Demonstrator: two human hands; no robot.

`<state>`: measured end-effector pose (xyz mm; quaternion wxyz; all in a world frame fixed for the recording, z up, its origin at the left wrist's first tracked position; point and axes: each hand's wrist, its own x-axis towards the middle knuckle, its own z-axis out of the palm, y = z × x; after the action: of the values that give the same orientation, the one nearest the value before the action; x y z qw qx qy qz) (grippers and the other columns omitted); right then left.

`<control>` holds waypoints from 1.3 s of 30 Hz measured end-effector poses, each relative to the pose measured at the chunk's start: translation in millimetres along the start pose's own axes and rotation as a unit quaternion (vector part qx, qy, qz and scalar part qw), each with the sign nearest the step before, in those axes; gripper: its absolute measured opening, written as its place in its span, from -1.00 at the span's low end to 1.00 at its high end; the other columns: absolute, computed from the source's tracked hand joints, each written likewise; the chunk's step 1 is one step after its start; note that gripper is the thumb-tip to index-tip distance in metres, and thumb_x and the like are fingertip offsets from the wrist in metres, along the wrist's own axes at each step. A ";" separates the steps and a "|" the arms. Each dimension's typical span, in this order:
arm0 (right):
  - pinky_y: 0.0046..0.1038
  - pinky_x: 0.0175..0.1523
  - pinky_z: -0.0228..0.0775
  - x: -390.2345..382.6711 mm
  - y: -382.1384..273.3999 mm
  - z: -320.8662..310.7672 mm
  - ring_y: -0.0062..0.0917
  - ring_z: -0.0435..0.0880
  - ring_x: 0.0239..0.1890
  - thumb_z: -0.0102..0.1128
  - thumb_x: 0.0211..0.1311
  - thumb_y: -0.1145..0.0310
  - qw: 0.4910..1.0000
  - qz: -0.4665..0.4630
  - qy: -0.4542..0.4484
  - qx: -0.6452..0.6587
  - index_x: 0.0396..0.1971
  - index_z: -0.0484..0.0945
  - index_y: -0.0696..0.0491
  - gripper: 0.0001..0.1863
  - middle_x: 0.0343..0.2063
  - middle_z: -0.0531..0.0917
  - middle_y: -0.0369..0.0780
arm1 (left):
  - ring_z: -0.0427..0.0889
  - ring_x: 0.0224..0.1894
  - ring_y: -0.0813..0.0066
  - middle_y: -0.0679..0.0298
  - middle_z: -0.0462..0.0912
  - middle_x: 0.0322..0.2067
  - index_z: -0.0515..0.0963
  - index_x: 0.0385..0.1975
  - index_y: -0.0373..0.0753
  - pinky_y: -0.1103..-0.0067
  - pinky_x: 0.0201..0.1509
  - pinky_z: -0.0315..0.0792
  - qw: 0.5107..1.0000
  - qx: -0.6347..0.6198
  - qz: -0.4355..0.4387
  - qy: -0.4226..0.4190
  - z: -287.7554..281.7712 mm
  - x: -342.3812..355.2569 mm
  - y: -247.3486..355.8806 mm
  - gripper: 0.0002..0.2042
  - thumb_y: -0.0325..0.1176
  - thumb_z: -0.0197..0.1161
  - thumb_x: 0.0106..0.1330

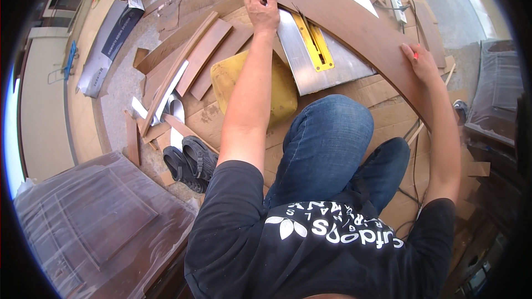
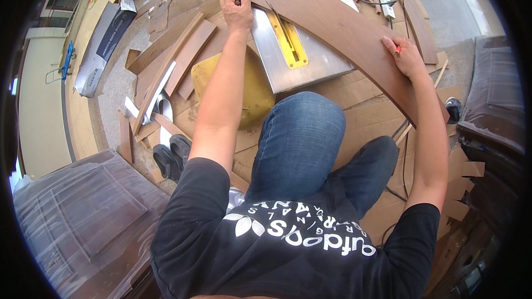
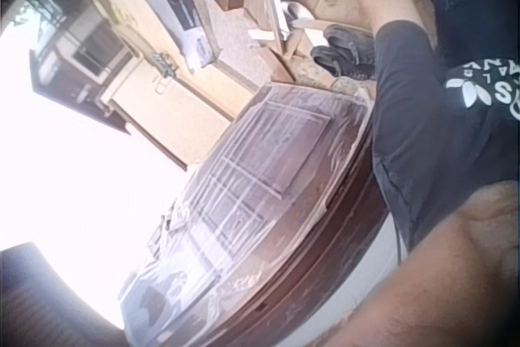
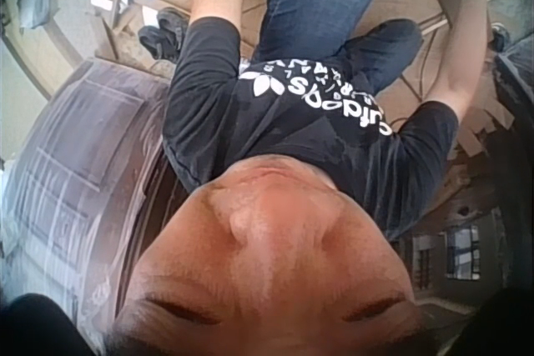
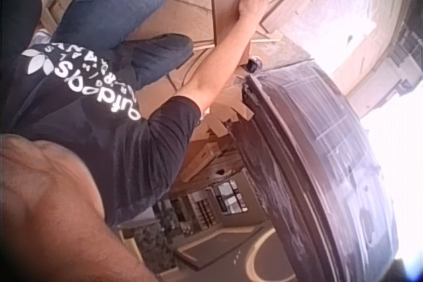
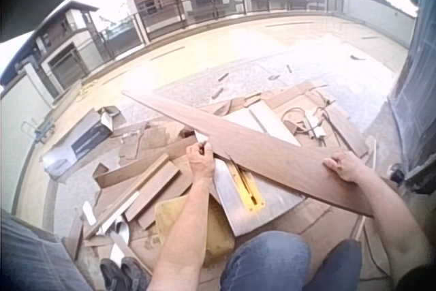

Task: The person marks a wood plank with a pencil and then uses a table saw to make a series of cuts into it.

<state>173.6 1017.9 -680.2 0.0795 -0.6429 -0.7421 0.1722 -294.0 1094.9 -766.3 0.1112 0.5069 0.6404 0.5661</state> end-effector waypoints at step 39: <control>-0.08 -0.04 0.45 -16.8 -0.1 2.8 0.09 0.63 -0.12 0.01 0.49 -0.21 0.999 -0.015 0.018 0.031 -0.19 0.66 0.11 -0.39 -0.28 0.67 0.12 | 0.57 -0.13 0.20 0.05 0.49 -0.12 0.64 -0.08 -0.36 0.41 0.04 0.51 1.000 0.000 0.008 -0.011 -7.0 -7.7 10.4 -0.70 -0.25 0.31 0.34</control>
<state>175.3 1001.0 -681.1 0.1152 -0.6320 -0.7443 0.1823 -290.0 1083.1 -758.6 0.1139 0.5177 0.6351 0.5618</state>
